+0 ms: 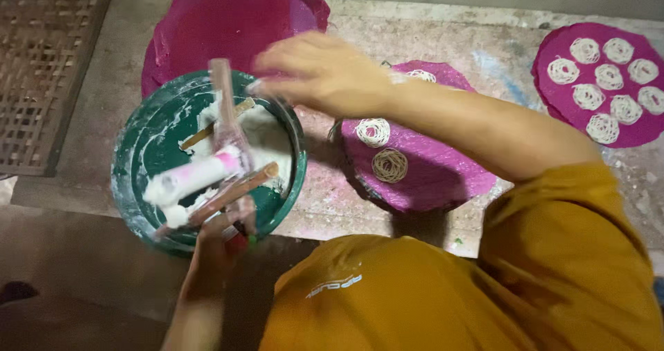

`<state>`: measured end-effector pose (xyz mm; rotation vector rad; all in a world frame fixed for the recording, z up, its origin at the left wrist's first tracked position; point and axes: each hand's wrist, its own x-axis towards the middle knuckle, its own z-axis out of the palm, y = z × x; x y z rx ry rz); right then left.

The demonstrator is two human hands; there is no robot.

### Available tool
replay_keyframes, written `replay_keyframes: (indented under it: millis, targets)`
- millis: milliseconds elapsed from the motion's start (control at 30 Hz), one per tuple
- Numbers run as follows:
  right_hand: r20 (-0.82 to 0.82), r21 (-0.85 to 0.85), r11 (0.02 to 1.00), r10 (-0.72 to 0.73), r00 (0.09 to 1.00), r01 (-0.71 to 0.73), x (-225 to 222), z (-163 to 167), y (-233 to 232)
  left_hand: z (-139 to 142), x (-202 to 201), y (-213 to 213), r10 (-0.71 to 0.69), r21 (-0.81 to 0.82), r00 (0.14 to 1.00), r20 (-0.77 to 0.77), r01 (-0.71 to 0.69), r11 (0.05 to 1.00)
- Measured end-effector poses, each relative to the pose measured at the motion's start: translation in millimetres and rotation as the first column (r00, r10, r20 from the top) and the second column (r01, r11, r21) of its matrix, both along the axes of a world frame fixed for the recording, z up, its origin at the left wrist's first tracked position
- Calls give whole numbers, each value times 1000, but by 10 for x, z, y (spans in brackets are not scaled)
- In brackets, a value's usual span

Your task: The person presses white dough through a wooden hand-held extruder to form spiral noodle nests onto round pink boards. Between presses they reload the extruder with dough from a green basin, scrape excess paste off the tool by hand, and move filled boards aside.

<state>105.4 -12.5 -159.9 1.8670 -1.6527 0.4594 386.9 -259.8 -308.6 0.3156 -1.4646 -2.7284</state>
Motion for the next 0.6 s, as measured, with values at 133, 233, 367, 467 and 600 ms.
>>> replay_keyframes:
  millis: [133, 233, 367, 467, 600]
  targets:
    - [209, 269, 806, -583, 785, 527, -525, -604, 936, -244, 189, -159, 394, -410, 909, 136, -311, 858]
    - [130, 489, 562, -804, 581, 668, -770, -1122, 1494, -365, 178, -277, 496, -576, 868, 29, -391, 718]
    - [158, 421, 554, -824, 544, 718, -898, -1556, 1737, -533, 40, -326, 611, -504, 773, 169, -466, 728]
    - [91, 390, 565, -809, 580, 727, -898, -1648, 1753, -688, -37, -346, 572, -491, 820, -34, -512, 705]
    - [148, 397, 569, -814, 561, 720, -950, -1637, 1715, -885, -122, -419, 532, -487, 837, -128, -521, 701]
